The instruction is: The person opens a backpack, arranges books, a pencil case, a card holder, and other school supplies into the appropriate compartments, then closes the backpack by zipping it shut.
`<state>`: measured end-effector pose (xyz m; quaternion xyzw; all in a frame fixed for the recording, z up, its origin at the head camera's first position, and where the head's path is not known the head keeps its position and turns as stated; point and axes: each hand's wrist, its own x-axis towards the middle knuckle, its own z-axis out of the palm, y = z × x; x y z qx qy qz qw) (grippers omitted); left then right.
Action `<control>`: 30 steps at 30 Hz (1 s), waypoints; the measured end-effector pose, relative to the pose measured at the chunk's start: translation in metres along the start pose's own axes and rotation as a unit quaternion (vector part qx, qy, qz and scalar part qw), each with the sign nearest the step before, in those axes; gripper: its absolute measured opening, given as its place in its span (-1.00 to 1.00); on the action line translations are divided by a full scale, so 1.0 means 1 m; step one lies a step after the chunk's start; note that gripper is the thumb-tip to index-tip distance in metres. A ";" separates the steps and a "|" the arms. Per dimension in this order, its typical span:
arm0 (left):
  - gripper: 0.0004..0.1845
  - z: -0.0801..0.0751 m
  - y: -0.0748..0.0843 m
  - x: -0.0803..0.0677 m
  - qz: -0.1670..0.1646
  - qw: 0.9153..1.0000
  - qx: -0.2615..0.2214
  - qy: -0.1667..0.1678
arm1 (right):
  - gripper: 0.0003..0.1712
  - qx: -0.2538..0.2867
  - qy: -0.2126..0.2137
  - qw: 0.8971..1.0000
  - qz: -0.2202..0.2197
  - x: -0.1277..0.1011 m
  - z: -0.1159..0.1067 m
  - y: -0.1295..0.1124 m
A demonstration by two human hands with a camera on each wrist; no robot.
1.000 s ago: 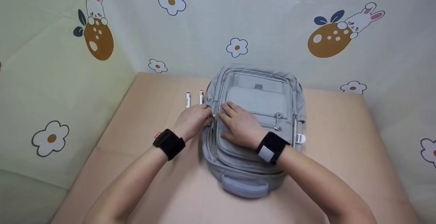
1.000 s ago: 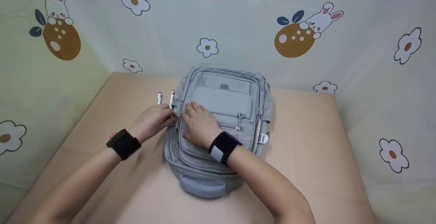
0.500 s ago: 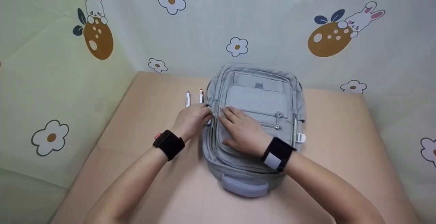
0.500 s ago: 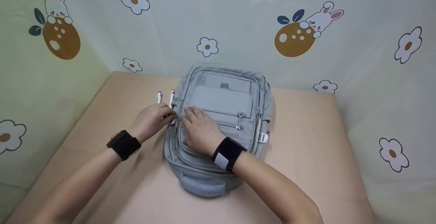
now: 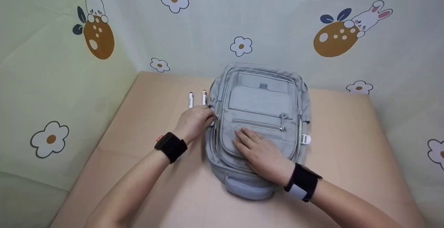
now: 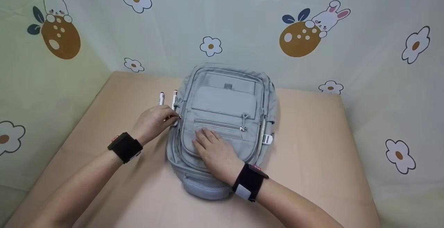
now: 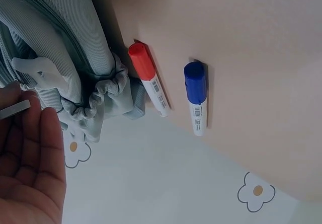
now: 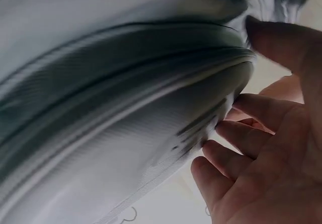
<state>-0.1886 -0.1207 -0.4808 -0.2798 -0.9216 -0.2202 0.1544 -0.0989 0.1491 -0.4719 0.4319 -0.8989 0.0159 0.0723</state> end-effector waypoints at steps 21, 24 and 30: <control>-0.94 -0.005 0.012 -0.017 0.005 0.998 0.043 -0.038 | -0.48 -0.011 0.005 1.000 -0.001 0.000 0.001 0.002; -0.93 -0.006 0.016 -0.021 0.008 0.997 0.048 -0.053 | -0.47 -0.009 -0.001 1.000 0.001 0.001 0.001 0.002; -0.92 -0.012 0.029 -0.033 0.020 0.993 0.053 -0.101 | -0.46 -0.008 -0.013 1.000 0.004 0.001 -0.001 0.002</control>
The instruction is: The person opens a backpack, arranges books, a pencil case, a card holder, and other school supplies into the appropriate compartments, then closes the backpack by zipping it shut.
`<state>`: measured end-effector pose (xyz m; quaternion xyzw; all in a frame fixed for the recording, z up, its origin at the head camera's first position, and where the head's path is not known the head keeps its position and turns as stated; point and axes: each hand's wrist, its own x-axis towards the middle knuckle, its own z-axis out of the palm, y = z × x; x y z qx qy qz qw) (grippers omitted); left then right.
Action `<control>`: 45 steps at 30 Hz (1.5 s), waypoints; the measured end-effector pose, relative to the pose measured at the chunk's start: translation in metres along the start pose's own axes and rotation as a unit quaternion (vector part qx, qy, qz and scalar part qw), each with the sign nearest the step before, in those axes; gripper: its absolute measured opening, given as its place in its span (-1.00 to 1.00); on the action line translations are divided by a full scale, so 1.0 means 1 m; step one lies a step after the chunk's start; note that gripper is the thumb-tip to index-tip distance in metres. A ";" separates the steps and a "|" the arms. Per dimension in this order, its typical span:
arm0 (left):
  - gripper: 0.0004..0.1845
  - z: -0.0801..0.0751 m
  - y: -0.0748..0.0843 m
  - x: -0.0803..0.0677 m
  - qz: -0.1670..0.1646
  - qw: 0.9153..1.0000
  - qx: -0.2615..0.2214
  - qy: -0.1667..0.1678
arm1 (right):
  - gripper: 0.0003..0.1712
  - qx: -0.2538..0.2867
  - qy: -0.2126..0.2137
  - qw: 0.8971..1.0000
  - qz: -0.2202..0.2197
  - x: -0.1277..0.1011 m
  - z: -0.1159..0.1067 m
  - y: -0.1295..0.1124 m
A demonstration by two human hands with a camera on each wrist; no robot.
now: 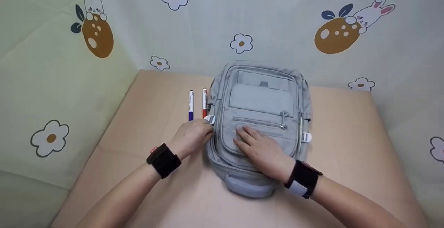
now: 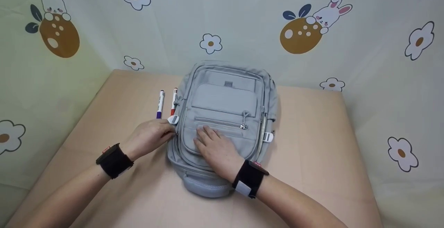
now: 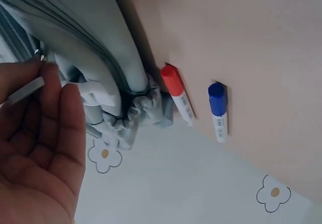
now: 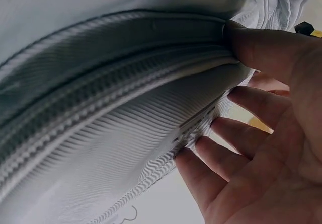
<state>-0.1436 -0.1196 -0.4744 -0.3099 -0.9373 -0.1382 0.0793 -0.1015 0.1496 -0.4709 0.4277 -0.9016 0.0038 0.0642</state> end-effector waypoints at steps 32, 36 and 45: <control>-0.92 -0.011 0.002 -0.014 -0.009 0.994 -0.106 0.013 | -0.86 0.055 0.180 0.980 -0.066 -0.044 -0.005 -0.006; -0.93 -0.010 0.002 -0.017 -0.012 0.994 -0.106 0.014 | -0.87 0.055 0.186 0.979 -0.066 -0.058 0.001 -0.003; -0.94 -0.008 0.002 -0.021 -0.008 0.994 -0.107 0.018 | -0.71 0.073 0.153 0.985 -0.035 -0.070 0.011 0.010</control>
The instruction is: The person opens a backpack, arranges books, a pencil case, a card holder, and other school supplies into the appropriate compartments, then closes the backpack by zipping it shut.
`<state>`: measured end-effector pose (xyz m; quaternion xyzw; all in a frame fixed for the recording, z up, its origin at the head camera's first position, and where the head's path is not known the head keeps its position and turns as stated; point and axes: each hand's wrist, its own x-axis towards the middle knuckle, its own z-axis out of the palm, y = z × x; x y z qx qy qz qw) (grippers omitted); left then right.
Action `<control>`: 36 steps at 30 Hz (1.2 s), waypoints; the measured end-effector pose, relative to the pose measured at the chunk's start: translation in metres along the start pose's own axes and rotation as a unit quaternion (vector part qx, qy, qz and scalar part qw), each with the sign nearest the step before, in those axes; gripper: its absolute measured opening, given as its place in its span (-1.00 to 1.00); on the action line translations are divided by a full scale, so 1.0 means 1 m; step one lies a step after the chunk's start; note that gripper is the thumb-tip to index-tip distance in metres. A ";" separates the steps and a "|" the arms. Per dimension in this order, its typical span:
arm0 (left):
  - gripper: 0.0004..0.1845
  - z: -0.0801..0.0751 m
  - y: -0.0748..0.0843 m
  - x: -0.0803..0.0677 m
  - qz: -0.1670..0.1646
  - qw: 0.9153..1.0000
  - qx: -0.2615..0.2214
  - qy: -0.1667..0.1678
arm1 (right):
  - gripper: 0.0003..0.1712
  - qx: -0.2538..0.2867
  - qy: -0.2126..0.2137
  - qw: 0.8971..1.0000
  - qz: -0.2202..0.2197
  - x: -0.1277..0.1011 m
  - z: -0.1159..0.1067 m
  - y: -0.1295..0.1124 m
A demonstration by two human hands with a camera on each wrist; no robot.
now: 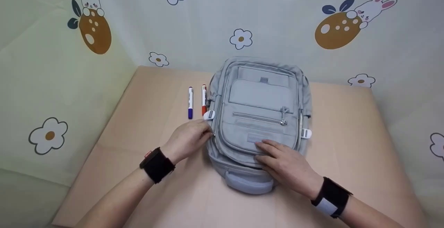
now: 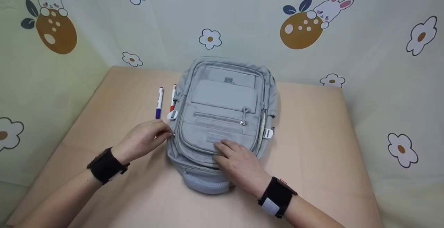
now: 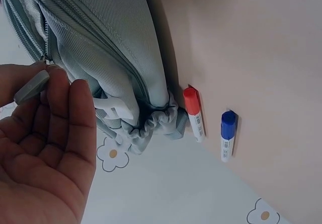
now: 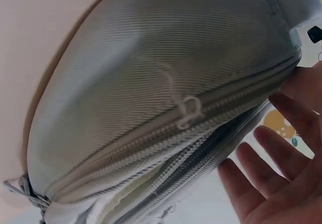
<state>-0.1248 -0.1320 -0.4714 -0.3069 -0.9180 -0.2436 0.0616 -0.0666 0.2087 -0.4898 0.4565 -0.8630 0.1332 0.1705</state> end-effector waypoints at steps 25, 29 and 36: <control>-0.83 0.012 0.045 -0.012 0.059 0.993 0.075 -0.064 | -0.68 -0.021 -0.045 0.998 0.035 0.004 0.003 0.002; -0.81 0.015 0.046 -0.013 0.058 0.994 0.068 -0.060 | -0.72 -0.021 -0.037 0.999 0.029 0.004 0.003 0.002; -0.86 0.012 0.044 -0.015 0.050 0.996 0.043 -0.055 | -0.69 -0.018 -0.027 0.999 0.018 0.001 0.000 0.003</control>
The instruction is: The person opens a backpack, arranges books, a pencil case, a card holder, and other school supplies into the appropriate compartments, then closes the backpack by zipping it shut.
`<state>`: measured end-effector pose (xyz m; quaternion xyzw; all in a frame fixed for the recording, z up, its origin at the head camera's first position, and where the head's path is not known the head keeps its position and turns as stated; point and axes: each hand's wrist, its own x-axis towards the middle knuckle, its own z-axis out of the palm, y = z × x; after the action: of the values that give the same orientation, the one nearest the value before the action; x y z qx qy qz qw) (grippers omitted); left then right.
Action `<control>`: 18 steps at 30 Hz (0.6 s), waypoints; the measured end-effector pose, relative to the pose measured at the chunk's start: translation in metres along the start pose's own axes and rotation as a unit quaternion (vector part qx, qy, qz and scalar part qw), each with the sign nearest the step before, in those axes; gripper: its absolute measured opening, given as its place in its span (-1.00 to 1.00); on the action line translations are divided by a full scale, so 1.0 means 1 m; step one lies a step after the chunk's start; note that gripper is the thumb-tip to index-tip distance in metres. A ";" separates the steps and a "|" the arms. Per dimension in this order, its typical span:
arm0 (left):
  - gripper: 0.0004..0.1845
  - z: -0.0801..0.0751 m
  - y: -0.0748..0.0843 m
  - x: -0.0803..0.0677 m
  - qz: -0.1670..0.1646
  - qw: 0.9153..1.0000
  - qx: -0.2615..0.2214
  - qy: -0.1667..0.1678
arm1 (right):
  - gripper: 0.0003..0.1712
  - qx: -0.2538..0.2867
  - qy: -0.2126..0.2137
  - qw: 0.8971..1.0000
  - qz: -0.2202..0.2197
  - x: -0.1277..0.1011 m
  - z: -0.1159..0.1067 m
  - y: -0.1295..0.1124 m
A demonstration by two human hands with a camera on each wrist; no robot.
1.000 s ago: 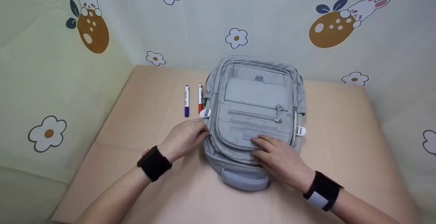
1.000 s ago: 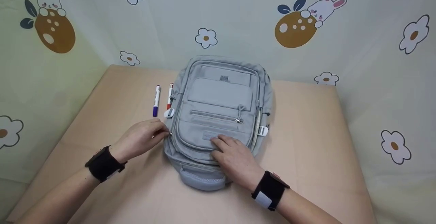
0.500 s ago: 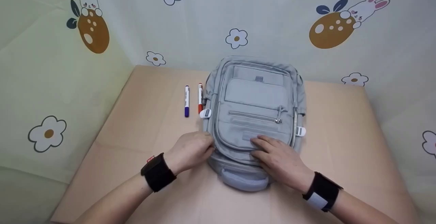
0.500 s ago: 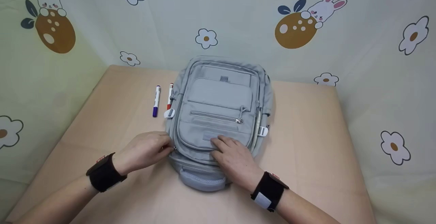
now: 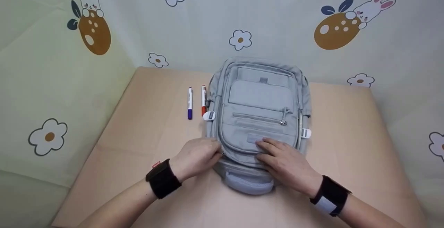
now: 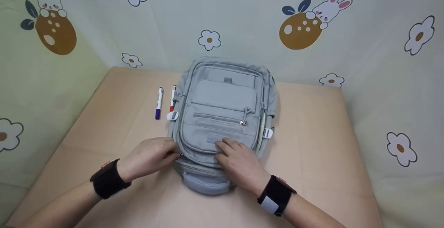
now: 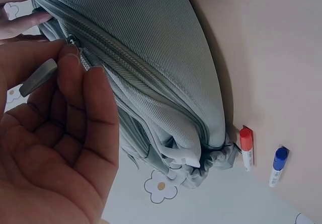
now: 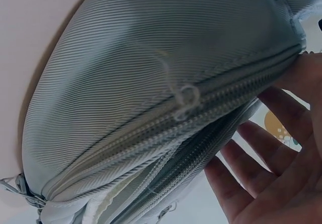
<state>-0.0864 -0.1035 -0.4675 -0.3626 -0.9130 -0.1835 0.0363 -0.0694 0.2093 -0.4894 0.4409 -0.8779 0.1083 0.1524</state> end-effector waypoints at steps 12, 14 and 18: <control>-0.86 0.000 -0.001 -0.003 0.000 1.000 -0.005 0.025 | -0.71 -0.001 0.088 0.996 0.026 -0.038 -0.032 0.022; -0.88 0.001 -0.002 -0.004 -0.007 1.000 -0.012 0.023 | -0.69 0.000 0.100 0.994 0.034 -0.047 -0.033 0.030; -0.93 0.001 -0.002 -0.005 -0.021 0.999 -0.026 0.008 | -0.64 0.006 0.092 0.994 0.054 -0.061 -0.029 0.040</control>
<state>-0.0842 -0.1080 -0.4704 -0.3425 -0.9149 -0.2113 0.0303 -0.0617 0.2875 -0.4866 0.3821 -0.8818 0.1621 0.2238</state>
